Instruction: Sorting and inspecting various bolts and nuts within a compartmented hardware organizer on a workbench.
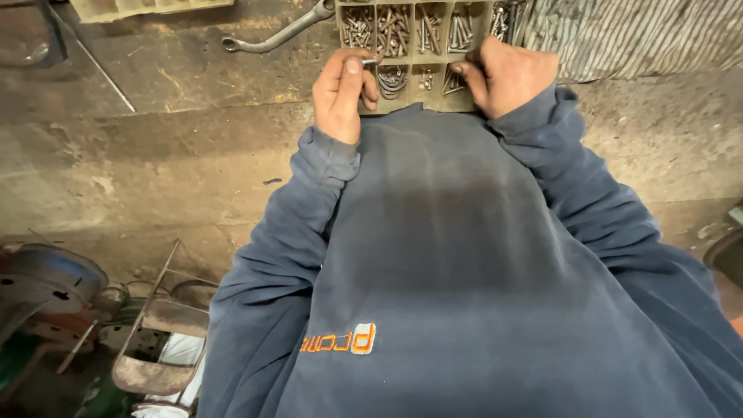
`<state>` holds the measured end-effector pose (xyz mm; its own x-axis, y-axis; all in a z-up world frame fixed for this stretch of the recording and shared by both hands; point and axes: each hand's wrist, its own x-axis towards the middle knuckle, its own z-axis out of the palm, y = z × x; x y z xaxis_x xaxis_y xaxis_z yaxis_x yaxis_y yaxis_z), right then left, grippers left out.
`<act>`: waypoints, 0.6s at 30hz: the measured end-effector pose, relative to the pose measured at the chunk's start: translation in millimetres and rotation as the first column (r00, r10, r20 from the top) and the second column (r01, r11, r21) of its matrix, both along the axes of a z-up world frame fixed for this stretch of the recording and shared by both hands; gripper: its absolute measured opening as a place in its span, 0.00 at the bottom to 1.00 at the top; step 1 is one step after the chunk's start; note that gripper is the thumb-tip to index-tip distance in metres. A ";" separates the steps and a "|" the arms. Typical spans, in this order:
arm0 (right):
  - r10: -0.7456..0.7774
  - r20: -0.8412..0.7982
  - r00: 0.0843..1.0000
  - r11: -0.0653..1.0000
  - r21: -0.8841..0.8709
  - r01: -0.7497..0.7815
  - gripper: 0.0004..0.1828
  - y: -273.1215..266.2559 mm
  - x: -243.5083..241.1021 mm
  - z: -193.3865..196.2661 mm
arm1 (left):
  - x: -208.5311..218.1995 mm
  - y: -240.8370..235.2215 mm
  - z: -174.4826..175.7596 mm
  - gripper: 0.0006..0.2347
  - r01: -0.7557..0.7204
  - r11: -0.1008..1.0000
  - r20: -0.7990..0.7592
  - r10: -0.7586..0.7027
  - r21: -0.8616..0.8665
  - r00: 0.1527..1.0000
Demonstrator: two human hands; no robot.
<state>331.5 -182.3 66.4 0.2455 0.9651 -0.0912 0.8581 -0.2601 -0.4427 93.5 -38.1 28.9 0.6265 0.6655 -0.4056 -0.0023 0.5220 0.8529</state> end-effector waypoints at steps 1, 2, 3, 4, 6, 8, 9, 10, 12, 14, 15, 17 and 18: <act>0.000 0.001 1.000 1.000 -0.005 0.000 0.22 -1.4 1.2 0.2 | 0.1 -0.7 -0.8 0.15 0.015 1.000 -0.008 -0.015 -0.004 1.000; 0.002 0.001 1.000 1.000 -0.008 -0.002 0.22 -2.3 2.5 0.4 | 0.0 -1.4 -1.5 0.14 0.028 1.000 -0.016 -0.028 -0.007 0.999; -0.002 0.000 1.000 1.000 -0.011 0.002 0.22 -4.4 4.5 0.8 | 1.1 -2.0 -0.2 0.14 0.031 0.999 -0.016 -0.031 -0.010 0.999; 0.008 -0.022 1.000 1.000 0.000 -0.008 0.20 -5.9 7.3 1.2 | 2.8 -2.2 0.7 0.14 0.053 0.999 -0.012 -0.053 -0.003 0.999; 0.017 -0.045 0.999 1.000 0.008 -0.016 0.18 -7.4 11.8 2.0 | 5.3 -3.0 -0.3 0.14 0.076 0.997 -0.008 -0.076 0.001 0.997; 0.041 -0.011 0.999 0.999 -0.020 -0.041 0.24 -7.3 15.5 2.7 | 6.8 -4.3 -4.5 0.13 0.094 0.996 -0.017 -0.094 -0.006 0.995; 0.040 -0.010 0.999 0.999 -0.024 -0.041 0.24 -8.2 16.6 2.1 | 7.3 -4.1 -5.0 0.13 0.094 0.995 -0.017 -0.095 -0.010 0.995; 0.036 -0.053 0.998 0.999 -0.026 -0.037 0.22 -8.5 17.8 1.3 | 7.8 -3.1 -5.6 0.13 0.085 0.996 -0.029 -0.086 -0.035 0.996; 0.032 -0.096 0.995 0.999 -0.028 -0.035 0.20 -8.2 18.7 3.9 | 8.0 -1.0 -6.6 0.12 0.074 0.995 -0.041 -0.077 -0.061 0.996; 0.023 -0.159 0.987 1.000 -0.003 -0.024 0.16 -7.3 18.3 10.7 | 7.3 0.6 -7.5 0.12 0.063 0.994 -0.065 -0.069 -0.084 0.996; 0.024 -0.158 0.987 1.000 -0.005 -0.025 0.16 -5.2 18.2 11.1 | 7.8 1.0 -7.5 0.12 0.062 0.994 -0.064 -0.067 -0.086 0.996; 0.075 -0.202 0.976 0.994 0.089 -0.058 0.11 -0.6 18.0 12.4 | 8.7 1.8 -7.2 0.12 0.062 0.995 -0.089 -0.069 -0.078 0.994; 0.077 -0.200 0.977 0.994 0.089 -0.060 0.11 12.3 14.5 21.9 | 9.5 2.0 -7.9 0.12 0.061 0.995 -0.086 -0.067 -0.078 0.994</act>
<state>345.9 -170.0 88.3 0.1631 0.9852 -0.0521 0.7629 -0.1594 -0.6265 102.9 -36.1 21.0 0.6265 0.5909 -0.5083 0.1066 0.5811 0.8068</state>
